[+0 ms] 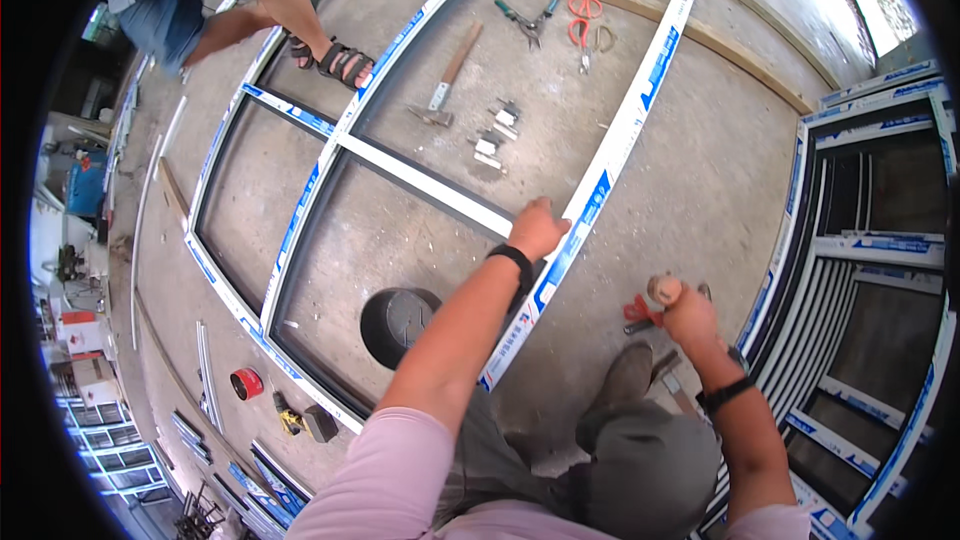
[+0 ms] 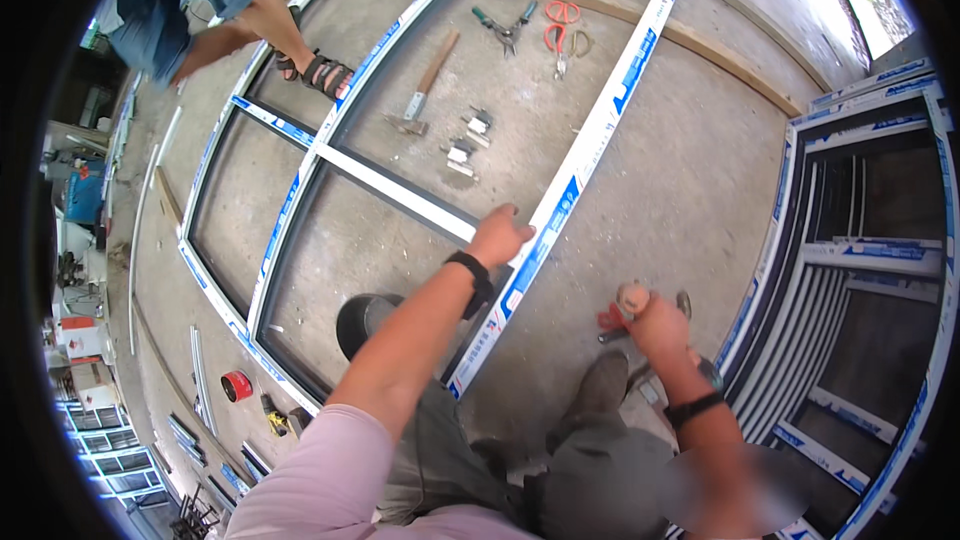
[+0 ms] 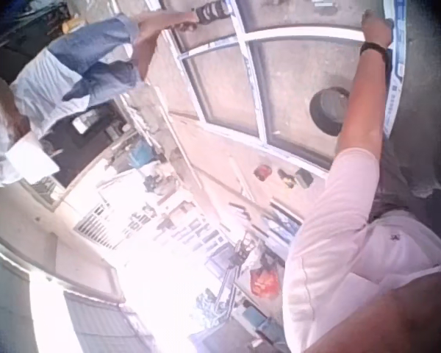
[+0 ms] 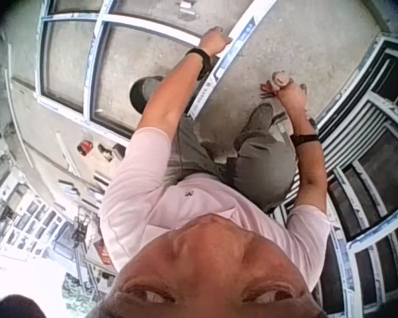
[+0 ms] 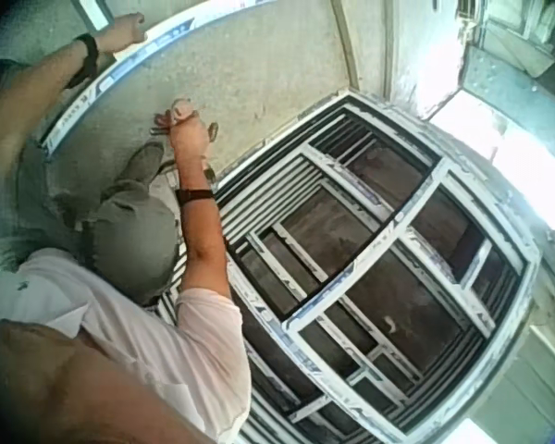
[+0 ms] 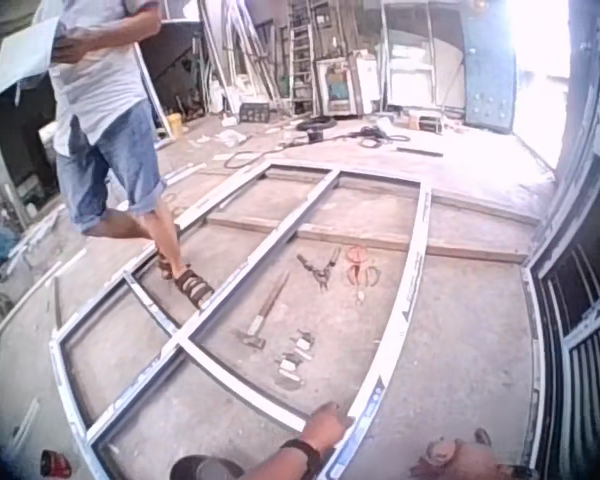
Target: Assemble aluminum window frame sections by aligning pieces and securing them with screws using a power drill.
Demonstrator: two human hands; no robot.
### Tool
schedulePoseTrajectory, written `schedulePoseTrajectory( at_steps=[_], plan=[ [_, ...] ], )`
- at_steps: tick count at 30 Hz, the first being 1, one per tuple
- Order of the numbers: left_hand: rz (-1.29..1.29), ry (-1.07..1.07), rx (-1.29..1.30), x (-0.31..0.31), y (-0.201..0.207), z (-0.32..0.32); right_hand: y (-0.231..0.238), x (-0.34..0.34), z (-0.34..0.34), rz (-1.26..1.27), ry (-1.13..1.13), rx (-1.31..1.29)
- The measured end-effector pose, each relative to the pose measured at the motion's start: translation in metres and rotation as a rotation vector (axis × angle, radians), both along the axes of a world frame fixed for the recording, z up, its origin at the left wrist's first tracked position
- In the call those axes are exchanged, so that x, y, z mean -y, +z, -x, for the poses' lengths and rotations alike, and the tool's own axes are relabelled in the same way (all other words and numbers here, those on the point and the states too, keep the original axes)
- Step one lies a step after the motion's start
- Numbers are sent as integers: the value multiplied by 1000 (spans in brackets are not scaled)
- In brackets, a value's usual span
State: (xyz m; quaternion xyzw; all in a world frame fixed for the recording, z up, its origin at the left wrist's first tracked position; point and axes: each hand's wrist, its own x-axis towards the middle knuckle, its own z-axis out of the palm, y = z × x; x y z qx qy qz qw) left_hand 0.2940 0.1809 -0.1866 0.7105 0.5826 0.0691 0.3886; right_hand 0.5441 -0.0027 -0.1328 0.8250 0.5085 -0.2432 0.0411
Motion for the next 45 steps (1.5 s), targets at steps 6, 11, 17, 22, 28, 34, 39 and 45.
schedulePoseTrajectory(
  at_steps=[6, 11, 17, 22, 28, 34, 39, 45],
  plan=[
    [170, 232, 67, -24, -56, -34, 2, 3, 7, 44, 82, 33],
    [258, 260, 50, -34, -63, -55, 5, 12, -2, 26, 61, 2],
    [230, 196, 11, -34, -71, -56, 3, 36, 0, 88, 84, -51],
    [203, 287, -46, -44, -114, -48, -14, 63, 12, -6, 114, -70],
    [-28, 169, 132, -36, -72, -52, 4, 52, 2, -13, 69, -111],
    [68, 75, 79, -46, -76, -50, -6, 40, 1, 121, 114, -82],
    [-143, 68, -120, -54, -88, -19, -3, 35, 6, 81, 25, -111],
    [5, 431, 142, -67, -52, -25, 1, 40, 6, -19, 5, -101]
  ],
)
